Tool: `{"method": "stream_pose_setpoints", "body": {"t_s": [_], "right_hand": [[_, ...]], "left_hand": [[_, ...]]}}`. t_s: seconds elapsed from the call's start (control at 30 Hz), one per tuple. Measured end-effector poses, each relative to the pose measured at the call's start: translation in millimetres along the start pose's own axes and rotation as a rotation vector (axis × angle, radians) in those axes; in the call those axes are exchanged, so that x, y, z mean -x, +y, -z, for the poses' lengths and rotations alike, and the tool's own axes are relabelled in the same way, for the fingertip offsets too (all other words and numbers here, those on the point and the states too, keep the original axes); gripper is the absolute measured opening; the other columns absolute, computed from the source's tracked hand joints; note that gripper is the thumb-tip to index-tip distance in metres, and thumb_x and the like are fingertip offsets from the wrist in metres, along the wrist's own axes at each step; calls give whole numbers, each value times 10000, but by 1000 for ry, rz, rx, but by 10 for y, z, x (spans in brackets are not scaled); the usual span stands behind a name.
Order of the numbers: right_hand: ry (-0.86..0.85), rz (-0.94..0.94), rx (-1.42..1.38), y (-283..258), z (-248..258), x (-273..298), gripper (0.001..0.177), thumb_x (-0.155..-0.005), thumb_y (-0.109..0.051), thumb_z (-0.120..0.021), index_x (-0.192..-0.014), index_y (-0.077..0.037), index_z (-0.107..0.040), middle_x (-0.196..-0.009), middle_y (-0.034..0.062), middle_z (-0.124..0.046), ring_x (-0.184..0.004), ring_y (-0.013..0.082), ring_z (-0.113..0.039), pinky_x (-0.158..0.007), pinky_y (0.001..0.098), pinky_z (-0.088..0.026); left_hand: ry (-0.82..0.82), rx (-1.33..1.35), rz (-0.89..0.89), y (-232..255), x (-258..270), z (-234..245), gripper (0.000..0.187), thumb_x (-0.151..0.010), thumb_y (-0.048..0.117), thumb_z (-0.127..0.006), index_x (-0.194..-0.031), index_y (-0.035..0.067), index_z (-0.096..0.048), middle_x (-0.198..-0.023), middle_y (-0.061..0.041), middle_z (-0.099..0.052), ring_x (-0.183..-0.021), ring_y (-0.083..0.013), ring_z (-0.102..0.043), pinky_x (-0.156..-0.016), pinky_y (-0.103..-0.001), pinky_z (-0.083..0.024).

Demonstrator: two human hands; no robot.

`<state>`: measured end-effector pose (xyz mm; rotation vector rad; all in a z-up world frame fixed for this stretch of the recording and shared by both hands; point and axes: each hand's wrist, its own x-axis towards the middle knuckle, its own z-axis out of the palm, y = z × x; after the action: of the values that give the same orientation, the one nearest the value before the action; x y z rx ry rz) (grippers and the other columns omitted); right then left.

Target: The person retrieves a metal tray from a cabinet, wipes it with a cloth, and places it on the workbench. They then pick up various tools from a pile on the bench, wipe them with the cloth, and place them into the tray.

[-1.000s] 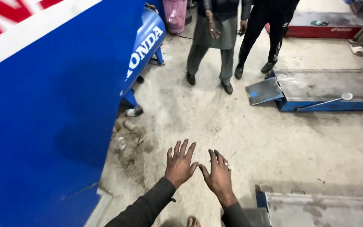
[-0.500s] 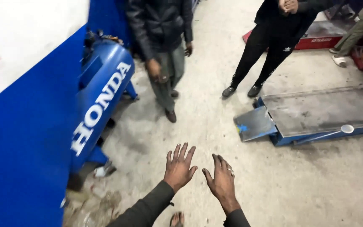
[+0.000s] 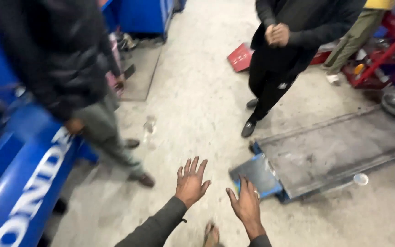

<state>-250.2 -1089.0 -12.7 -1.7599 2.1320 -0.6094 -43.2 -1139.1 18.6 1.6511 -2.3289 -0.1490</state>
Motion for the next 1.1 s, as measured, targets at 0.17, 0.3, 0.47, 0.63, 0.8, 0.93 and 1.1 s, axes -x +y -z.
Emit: {"method": "stream_pose_setpoints", "body": {"t_s": [0.17, 0.3, 0.47, 0.63, 0.8, 0.93, 1.1], "right_hand": [[26, -79, -35, 208, -3, -1729, 710, -848, -480, -643, -1451, -190, -406, -1394, 90, -488, -1278, 354, -488, -1054, 507, -393], [160, -11, -63, 395, -35, -3064, 709, -823, -452, -675, -1437, -182, -447, -1390, 101, -519, -1284, 334, -492, -1070, 470, -366], [150, -189, -145, 410, -1, -4831, 702, -844, -457, -648, -1444, -176, -416, -1437, 121, -478, -1331, 325, -457, -1073, 505, -360], [235, -239, -114, 399, -103, -6761, 758, -833, -502, -636, -1446, -116, -412, -1387, 147, -511, -1318, 334, -462, -1074, 491, -369], [183, -201, -145, -49, -122, -8444, 695, -852, -458, -640, -1430, -132, -435, -1439, 108, -488, -1323, 308, -467, -1107, 489, -327], [74, -195, -162, -349, -330, -9909, 688, -861, -473, -617, -1456, -192, -417, -1409, 86, -495, -1297, 302, -479, -1128, 506, -297], [27, -91, -143, -739, -763, -11909, 669, -861, -460, -623, -1438, -187, -423, -1442, 96, -471, -1281, 382, -482, -1068, 534, -364]], "left_hand": [[-11, 94, 1, -5, -1847, -247, 741, -871, 458, -664, -1494, 206, -350, -1566, -138, -314, -1425, -384, -292, -1037, -585, -300], [-96, 225, 4, -39, -3197, -495, 739, -883, 476, -633, -1505, 220, -328, -1566, -122, -309, -1423, -380, -291, -1009, -563, -342], [-222, 385, -18, -299, -5009, -734, 736, -929, 477, -602, -1526, 189, -281, -1573, -175, -257, -1439, -398, -246, -1031, -622, -311], [-246, 346, -50, -645, -6952, -822, 747, -915, 484, -613, -1520, 190, -288, -1582, -138, -258, -1438, -382, -251, -1041, -576, -325], [-224, 260, -20, -1290, -8477, -886, 728, -936, 474, -611, -1526, 211, -275, -1604, -119, -228, -1461, -361, -217, -1077, -568, -266], [-191, 219, 45, -1903, -9762, -1054, 723, -929, 465, -615, -1519, 214, -281, -1598, -121, -246, -1464, -370, -214, -1082, -571, -255], [-66, 112, 67, -2805, -11496, -1305, 731, -891, 452, -660, -1494, 196, -337, -1560, -142, -317, -1427, -393, -289, -1042, -603, -300]]}}
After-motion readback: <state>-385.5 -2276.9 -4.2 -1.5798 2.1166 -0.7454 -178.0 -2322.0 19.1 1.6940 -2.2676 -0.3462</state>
